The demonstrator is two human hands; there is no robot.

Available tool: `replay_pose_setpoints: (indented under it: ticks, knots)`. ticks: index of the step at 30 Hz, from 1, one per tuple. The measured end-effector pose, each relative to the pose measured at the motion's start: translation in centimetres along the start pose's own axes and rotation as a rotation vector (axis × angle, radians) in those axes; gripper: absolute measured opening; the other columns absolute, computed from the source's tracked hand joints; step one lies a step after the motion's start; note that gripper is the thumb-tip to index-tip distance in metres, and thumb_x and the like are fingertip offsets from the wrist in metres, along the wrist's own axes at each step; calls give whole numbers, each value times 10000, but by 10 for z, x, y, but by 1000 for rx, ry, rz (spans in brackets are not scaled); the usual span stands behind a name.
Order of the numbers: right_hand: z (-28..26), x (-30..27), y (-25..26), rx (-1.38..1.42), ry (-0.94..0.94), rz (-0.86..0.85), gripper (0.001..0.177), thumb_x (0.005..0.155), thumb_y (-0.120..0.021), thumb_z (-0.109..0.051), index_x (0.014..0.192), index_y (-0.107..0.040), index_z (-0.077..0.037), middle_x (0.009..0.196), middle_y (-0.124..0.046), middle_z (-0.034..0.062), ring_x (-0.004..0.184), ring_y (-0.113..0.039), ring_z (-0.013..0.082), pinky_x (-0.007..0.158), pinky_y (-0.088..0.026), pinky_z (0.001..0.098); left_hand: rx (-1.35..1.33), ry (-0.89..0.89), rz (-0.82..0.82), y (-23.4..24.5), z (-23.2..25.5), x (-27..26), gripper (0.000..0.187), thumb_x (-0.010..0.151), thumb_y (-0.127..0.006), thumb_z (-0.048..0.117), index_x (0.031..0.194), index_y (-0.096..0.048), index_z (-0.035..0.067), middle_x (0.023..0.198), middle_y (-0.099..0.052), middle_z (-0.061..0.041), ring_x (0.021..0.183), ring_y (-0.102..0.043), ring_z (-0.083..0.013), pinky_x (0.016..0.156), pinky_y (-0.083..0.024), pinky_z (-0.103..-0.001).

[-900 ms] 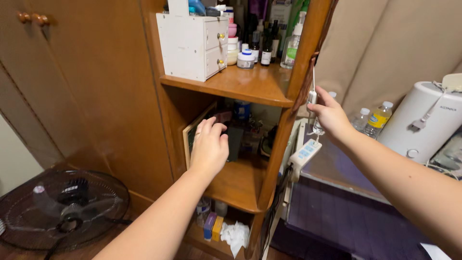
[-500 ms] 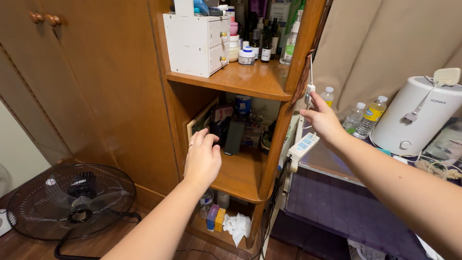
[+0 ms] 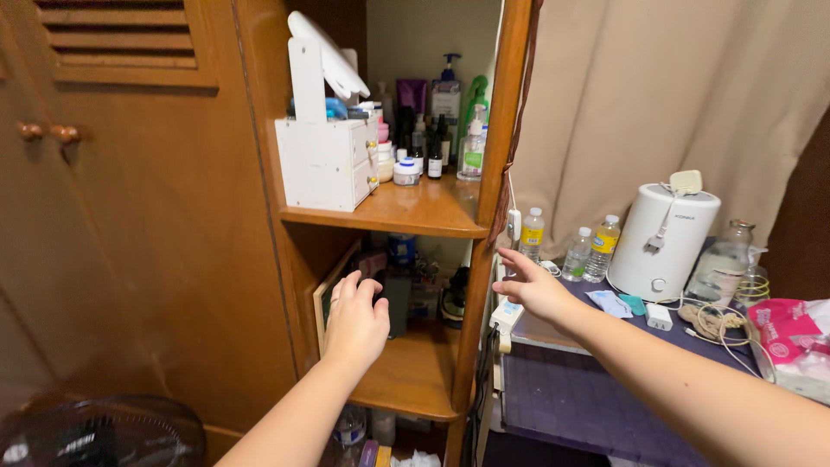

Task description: The person organizes a cluttered corner by coiling a charger cable and placing it on a shelf, then moving small packets, a hair tie, and a spray bottle onto a nearby table. They also reposition water bottles and a power strip, and place a thermometer on the top shelf.

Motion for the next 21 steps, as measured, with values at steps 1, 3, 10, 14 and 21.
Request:
replay_pose_setpoints:
  ticks: [1,3,10,14,21]
  knots:
    - [-7,-1,-3,13,17,2,816,852,-718,-152,1578,-351,-207,1599,-441,76,1255,-576,163,951,-514,331,-6,-25,6,4,4,6,263,882,-661,184,1119,-670,71,1463,-487,-196,1402,-386,-392,1129,-358,-472]
    - [-20,-3,-12,41,52,3,823,851,-716,-157,1579,-335,-205,1618,-417,69,1264,-567,149,946,-510,332,-14,-72,17,12,12,17,265,883,-659,185,1120,-669,68,1464,-489,-198,1402,-388,-394,1129,-358,-473]
    - [-50,-15,-46,47,59,46,819,844,-724,-161,1573,-352,-205,1625,-425,75,1247,-597,245,980,-508,346,28,-111,-60,43,24,37,308,889,-658,210,1173,-650,94,1509,-449,-164,1437,-347,-368,1123,-356,-477]
    - [-62,-17,-60,2,151,70,809,830,-750,-145,1552,-386,-183,1587,-446,106,1383,-532,236,1086,-451,347,31,-135,-83,62,24,43,301,888,-653,219,1163,-652,98,1522,-444,-153,1457,-336,-356,1120,-360,-475]
    - [-133,8,-29,-18,395,140,756,845,-741,-142,1528,-416,-133,1536,-498,165,1420,-493,276,1096,-472,388,20,-359,44,111,54,92,321,901,-641,194,1179,-637,33,1497,-452,-233,1443,-358,-400,1165,-332,-481]
Point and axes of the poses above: each hand's wrist, its own x-axis towards the middle knuckle, its own y-axis out of the back of the hand, z = x × y, the point moved 8 cm from there along x, towards the middle knuckle
